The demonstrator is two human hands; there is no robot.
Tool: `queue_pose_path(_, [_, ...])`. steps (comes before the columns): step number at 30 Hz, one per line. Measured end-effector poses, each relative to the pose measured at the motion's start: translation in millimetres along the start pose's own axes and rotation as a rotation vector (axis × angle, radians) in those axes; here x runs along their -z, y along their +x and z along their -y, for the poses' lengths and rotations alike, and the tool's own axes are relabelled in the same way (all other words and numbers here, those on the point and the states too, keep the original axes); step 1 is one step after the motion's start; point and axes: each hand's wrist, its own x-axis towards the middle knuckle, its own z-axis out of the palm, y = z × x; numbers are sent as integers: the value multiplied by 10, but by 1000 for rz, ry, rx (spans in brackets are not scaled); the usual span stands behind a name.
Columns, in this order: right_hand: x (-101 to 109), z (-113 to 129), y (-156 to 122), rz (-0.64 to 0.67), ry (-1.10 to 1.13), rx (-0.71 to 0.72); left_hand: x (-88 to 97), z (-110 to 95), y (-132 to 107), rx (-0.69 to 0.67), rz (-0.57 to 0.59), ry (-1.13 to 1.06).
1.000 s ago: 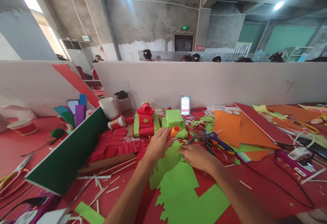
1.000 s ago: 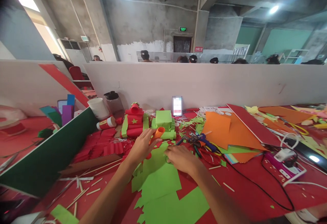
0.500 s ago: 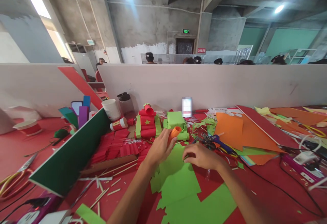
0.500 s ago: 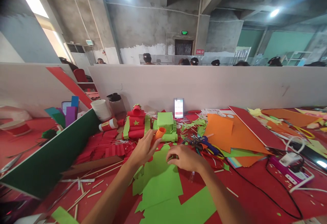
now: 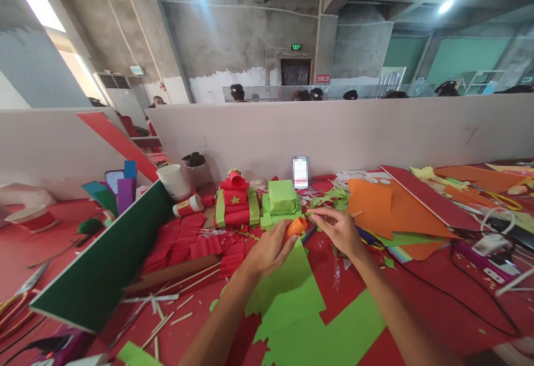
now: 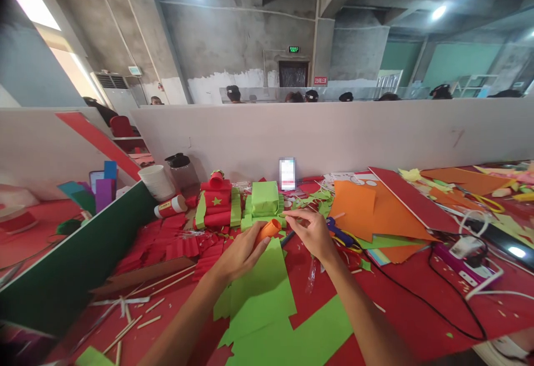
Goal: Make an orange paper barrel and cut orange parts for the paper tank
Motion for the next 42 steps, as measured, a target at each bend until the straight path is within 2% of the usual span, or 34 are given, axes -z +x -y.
queue_pose_path(8, [-37,38,-10,48,-33,151,-8,-5,3,6,14,23])
queue_pose_path(13, [-43,52,-25,58,-57,195,-8,-3,7,4,20,20])
queue_pose_path(37, [-24,106,-45,142,-136,272,-3,-7,12,42,-10,-48])
queue_pose_path(42, [-24,118,-41,134,-27,171,10,-18,9,40,-11,-57])
